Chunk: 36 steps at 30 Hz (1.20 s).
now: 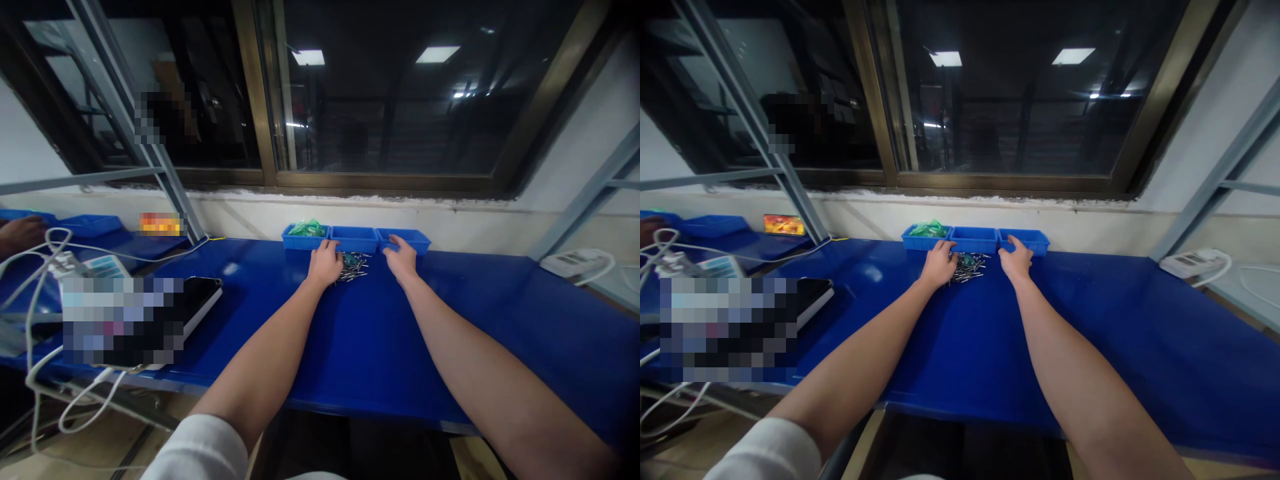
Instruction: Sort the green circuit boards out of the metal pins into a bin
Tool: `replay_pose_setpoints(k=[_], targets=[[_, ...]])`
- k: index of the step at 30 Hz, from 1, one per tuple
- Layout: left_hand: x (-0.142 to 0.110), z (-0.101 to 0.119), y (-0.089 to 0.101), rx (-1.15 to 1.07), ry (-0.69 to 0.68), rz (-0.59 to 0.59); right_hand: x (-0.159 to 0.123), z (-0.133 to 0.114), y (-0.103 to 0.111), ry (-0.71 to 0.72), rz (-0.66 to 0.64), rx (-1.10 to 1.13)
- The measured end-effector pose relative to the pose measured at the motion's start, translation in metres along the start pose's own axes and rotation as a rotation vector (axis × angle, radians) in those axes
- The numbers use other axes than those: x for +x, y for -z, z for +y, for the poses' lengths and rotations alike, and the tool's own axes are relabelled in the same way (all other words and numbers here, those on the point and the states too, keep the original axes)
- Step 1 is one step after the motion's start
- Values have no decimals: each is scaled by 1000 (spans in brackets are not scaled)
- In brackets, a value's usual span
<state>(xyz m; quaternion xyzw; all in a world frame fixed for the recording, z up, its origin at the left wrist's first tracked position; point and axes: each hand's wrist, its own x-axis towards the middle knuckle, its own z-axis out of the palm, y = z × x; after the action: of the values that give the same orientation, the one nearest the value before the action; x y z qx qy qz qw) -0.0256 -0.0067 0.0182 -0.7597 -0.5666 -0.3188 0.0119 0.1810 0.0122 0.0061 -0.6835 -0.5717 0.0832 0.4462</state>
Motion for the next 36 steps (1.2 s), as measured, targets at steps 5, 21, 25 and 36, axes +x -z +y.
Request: replay_pose_setpoints(k=[5,21,25,36], targets=[[1,-3,-3,-8,-14,23,-7,-7,3,-37,57,-48],[-6,-5,-8,122,54,-347,-20,-12,-20,311,-319,-337],[-5,-7,-12,128,46,-404,-21,-12,-21,331,-366,-349],[-3,-4,-20,133,-96,-279,-11,-6,-21,340,-295,-35]])
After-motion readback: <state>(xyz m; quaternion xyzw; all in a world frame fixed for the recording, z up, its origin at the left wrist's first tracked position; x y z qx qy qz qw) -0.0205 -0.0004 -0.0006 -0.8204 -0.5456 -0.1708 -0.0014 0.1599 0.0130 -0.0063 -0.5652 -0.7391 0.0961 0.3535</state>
